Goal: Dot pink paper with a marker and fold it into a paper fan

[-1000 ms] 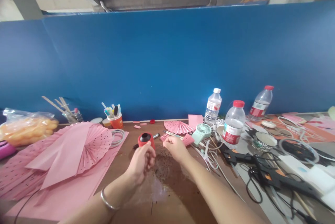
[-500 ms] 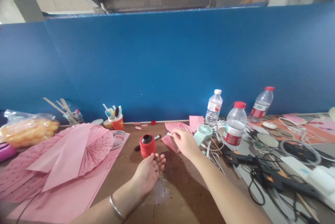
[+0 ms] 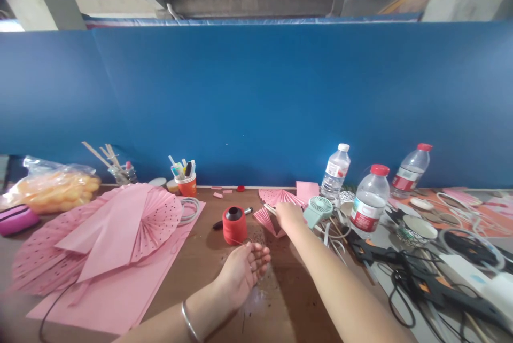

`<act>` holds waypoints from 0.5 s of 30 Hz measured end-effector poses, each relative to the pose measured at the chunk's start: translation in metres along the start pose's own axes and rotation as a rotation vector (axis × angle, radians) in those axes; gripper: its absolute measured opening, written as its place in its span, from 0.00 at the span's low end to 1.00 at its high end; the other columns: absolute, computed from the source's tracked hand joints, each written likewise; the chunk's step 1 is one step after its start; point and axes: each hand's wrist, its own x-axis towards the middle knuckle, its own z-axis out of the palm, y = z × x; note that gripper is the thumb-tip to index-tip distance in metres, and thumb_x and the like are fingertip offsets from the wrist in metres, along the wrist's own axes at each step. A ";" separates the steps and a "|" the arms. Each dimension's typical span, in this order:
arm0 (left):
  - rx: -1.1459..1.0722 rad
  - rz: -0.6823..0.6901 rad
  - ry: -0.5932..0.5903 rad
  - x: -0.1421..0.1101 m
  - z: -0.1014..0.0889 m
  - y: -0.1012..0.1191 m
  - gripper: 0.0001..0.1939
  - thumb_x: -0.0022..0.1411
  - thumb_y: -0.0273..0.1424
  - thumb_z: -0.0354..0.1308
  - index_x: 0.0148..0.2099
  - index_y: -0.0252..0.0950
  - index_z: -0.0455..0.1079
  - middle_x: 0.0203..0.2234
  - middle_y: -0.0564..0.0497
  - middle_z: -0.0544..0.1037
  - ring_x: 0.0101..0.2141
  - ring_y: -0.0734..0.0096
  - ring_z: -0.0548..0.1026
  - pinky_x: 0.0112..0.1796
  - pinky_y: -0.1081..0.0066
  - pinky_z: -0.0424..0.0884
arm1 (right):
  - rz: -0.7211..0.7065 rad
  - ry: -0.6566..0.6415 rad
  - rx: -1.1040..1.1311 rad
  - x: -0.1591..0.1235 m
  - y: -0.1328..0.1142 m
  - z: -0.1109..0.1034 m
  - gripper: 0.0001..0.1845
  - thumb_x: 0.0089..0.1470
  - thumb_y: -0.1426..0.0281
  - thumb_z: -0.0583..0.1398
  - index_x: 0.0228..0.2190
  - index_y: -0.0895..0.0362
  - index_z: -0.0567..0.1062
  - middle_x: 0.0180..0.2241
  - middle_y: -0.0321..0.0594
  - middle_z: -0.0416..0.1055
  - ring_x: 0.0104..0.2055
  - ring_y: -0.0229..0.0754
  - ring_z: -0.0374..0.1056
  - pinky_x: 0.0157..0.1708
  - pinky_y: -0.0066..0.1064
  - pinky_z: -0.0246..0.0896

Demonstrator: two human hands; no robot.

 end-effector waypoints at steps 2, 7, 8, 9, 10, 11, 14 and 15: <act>0.017 0.003 -0.019 0.000 -0.001 -0.002 0.08 0.59 0.31 0.47 0.30 0.33 0.61 0.28 0.43 0.75 0.26 0.71 0.74 0.27 0.73 0.66 | -0.021 0.000 0.018 0.000 0.002 -0.002 0.04 0.43 0.75 0.58 0.26 0.60 0.73 0.28 0.50 0.72 0.33 0.49 0.69 0.30 0.33 0.56; 0.046 0.021 -0.028 0.000 -0.002 -0.004 0.09 0.59 0.32 0.47 0.30 0.32 0.61 0.27 0.44 0.75 0.25 0.71 0.73 0.27 0.74 0.65 | -0.062 0.113 0.126 -0.013 0.003 -0.016 0.12 0.53 0.71 0.51 0.40 0.60 0.65 0.35 0.47 0.70 0.35 0.43 0.67 0.30 0.29 0.55; 0.049 0.020 -0.029 0.000 -0.002 -0.005 0.09 0.59 0.32 0.47 0.30 0.32 0.62 0.27 0.44 0.75 0.25 0.71 0.73 0.27 0.73 0.65 | -0.082 0.160 0.176 -0.019 0.003 -0.020 0.13 0.55 0.70 0.48 0.43 0.59 0.63 0.38 0.46 0.69 0.36 0.42 0.67 0.31 0.28 0.55; 0.051 0.019 -0.032 -0.001 -0.002 -0.005 0.09 0.59 0.33 0.47 0.30 0.32 0.62 0.27 0.44 0.75 0.25 0.72 0.73 0.27 0.73 0.65 | -0.118 0.200 0.235 -0.025 0.002 -0.025 0.14 0.56 0.69 0.46 0.44 0.58 0.61 0.39 0.45 0.69 0.37 0.41 0.66 0.33 0.28 0.55; 0.053 0.016 -0.033 -0.002 -0.002 -0.005 0.09 0.58 0.33 0.47 0.31 0.33 0.62 0.27 0.44 0.75 0.25 0.72 0.73 0.27 0.73 0.65 | -0.187 0.240 0.330 -0.032 0.001 -0.029 0.14 0.57 0.68 0.46 0.44 0.57 0.61 0.38 0.43 0.69 0.37 0.40 0.66 0.34 0.28 0.55; 0.053 0.013 -0.035 -0.002 -0.001 -0.005 0.09 0.58 0.33 0.47 0.31 0.33 0.62 0.27 0.44 0.75 0.25 0.72 0.73 0.27 0.73 0.65 | -0.277 0.242 0.416 -0.040 0.000 -0.034 0.14 0.57 0.67 0.46 0.44 0.55 0.62 0.36 0.40 0.69 0.36 0.40 0.66 0.34 0.28 0.55; 0.046 0.000 -0.041 -0.004 -0.001 -0.006 0.09 0.59 0.33 0.47 0.31 0.33 0.61 0.26 0.45 0.75 0.24 0.72 0.73 0.27 0.73 0.65 | -0.507 0.040 0.471 -0.060 -0.007 -0.044 0.14 0.56 0.64 0.46 0.40 0.53 0.67 0.27 0.35 0.69 0.28 0.39 0.65 0.31 0.28 0.55; 0.041 -0.011 -0.042 -0.004 -0.001 -0.006 0.09 0.59 0.34 0.47 0.31 0.33 0.61 0.26 0.45 0.74 0.24 0.73 0.72 0.27 0.73 0.65 | -0.552 -0.015 0.446 -0.065 -0.009 -0.046 0.15 0.56 0.65 0.46 0.39 0.52 0.69 0.25 0.34 0.69 0.28 0.39 0.64 0.30 0.27 0.54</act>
